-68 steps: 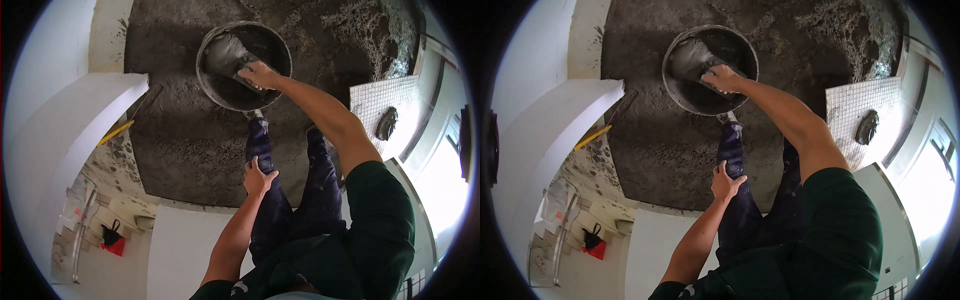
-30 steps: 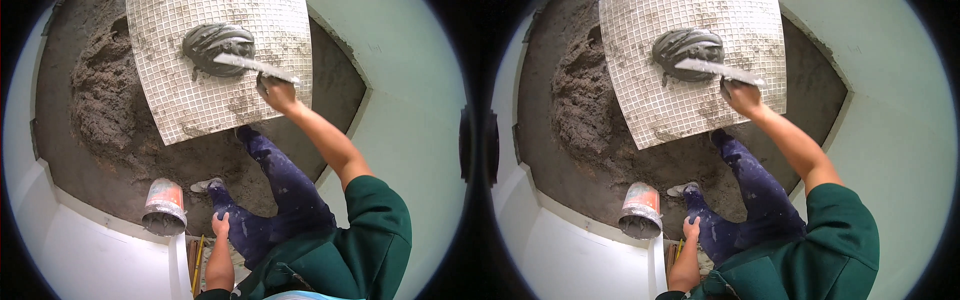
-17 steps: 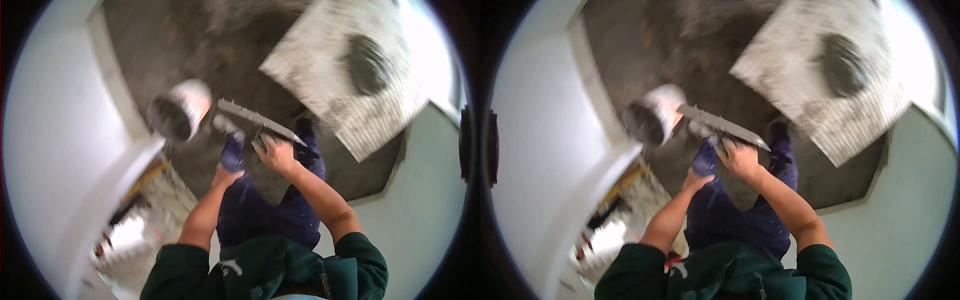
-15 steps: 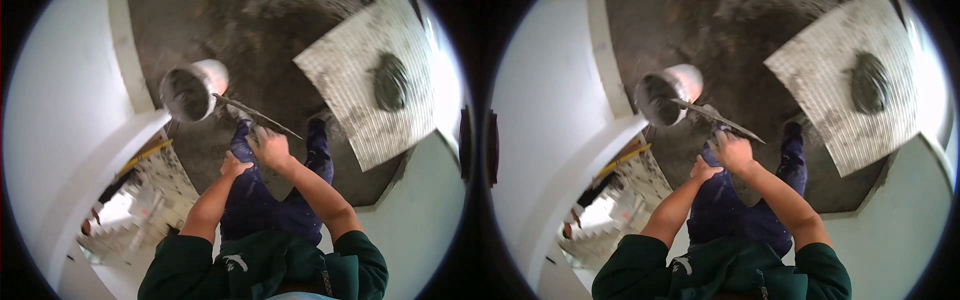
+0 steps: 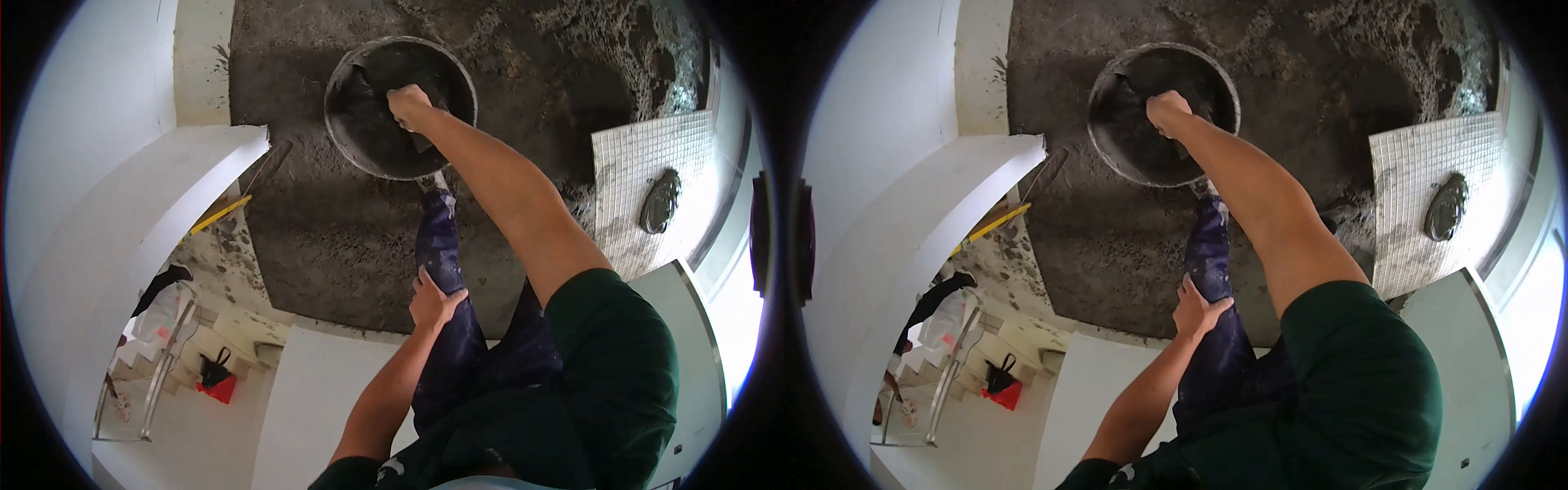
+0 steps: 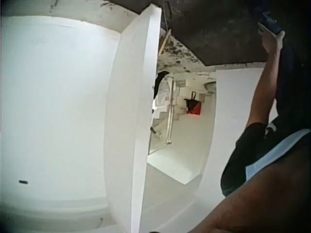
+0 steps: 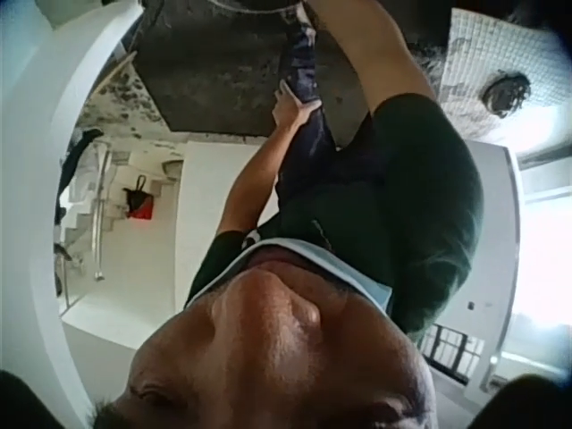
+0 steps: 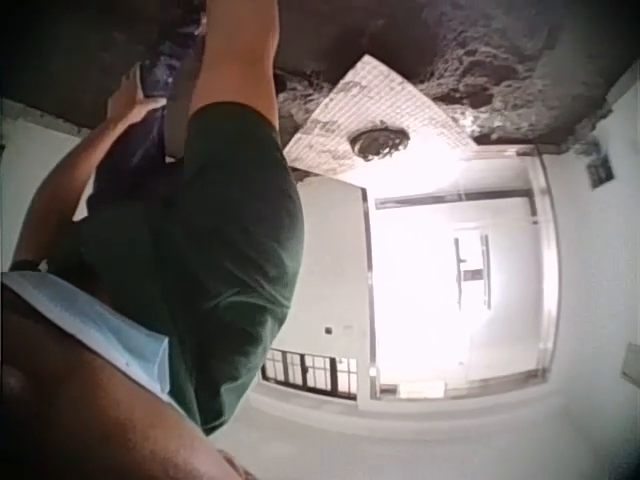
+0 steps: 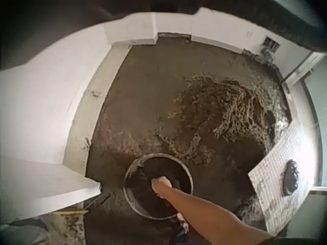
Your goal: Applying and spreading mortar on the back of a floor tile using a trowel.
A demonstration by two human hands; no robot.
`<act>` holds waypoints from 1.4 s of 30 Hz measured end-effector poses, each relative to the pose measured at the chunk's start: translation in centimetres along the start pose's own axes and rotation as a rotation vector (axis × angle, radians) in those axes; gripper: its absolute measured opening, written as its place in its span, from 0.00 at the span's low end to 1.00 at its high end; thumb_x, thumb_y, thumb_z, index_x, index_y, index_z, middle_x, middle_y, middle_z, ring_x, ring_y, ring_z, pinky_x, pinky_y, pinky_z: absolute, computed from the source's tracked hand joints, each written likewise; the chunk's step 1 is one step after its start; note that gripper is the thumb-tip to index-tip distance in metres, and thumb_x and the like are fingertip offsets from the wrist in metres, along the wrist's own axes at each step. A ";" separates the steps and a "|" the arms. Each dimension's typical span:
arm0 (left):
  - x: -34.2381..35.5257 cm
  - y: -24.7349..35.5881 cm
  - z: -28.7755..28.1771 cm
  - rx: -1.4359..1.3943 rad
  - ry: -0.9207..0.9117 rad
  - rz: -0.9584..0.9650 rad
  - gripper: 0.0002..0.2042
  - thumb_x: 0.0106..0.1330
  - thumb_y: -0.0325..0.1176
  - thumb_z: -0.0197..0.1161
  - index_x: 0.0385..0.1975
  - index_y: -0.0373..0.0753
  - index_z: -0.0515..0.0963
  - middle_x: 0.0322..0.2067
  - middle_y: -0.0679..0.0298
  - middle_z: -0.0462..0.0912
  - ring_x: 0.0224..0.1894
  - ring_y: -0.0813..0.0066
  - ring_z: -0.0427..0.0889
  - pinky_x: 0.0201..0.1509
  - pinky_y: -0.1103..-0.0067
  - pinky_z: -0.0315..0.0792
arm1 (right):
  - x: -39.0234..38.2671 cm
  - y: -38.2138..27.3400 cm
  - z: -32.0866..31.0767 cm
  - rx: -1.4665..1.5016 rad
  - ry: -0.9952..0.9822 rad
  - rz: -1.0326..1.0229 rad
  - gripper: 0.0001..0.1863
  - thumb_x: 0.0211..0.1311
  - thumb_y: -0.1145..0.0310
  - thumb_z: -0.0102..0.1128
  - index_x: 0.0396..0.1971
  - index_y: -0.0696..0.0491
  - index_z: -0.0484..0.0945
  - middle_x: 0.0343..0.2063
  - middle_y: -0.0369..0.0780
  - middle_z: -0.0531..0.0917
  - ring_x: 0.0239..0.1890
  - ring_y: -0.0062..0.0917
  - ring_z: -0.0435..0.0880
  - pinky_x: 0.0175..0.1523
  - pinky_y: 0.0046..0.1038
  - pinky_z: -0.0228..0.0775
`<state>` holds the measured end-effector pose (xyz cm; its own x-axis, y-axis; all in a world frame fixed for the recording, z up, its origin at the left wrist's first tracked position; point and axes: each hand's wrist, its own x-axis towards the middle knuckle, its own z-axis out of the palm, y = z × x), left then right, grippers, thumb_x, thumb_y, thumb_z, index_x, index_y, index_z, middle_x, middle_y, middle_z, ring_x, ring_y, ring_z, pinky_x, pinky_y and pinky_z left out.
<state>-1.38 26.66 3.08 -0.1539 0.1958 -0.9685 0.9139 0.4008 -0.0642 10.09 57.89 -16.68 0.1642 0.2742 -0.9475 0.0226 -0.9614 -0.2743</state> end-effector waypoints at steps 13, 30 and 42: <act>1.0 -1.5 -3.2 0.030 -0.045 -0.024 0.58 0.51 0.61 0.75 0.74 0.38 0.47 0.68 0.45 0.61 0.55 0.47 0.81 0.53 0.58 0.81 | -3.6 3.5 -3.2 -0.375 -0.457 -0.393 0.33 0.64 0.41 0.63 0.39 0.64 0.79 0.31 0.48 0.84 0.35 0.35 0.83 0.50 0.41 0.74; -0.2 3.8 5.5 0.319 0.217 0.040 0.64 0.39 0.60 0.81 0.74 0.33 0.51 0.67 0.46 0.67 0.68 0.48 0.69 0.69 0.58 0.66 | -24.7 33.9 -38.7 0.113 0.348 -0.753 0.22 0.61 0.55 0.68 0.36 0.62 0.77 0.19 0.49 0.78 0.24 0.33 0.81 0.33 0.38 0.72; -0.2 25.5 13.2 0.738 0.339 0.494 0.46 0.50 0.48 0.78 0.68 0.34 0.65 0.66 0.43 0.69 0.68 0.47 0.69 0.71 0.62 0.64 | -22.7 59.1 -61.5 0.131 1.029 -0.162 0.15 0.69 0.55 0.58 0.37 0.53 0.80 0.22 0.48 0.85 0.24 0.44 0.86 0.30 0.44 0.79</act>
<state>26.95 25.06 -1.56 0.3190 0.4880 -0.8125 0.8934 -0.4409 0.0859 68.35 -6.58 -1.24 0.9291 0.1879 -0.3184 0.0221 -0.8880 -0.4594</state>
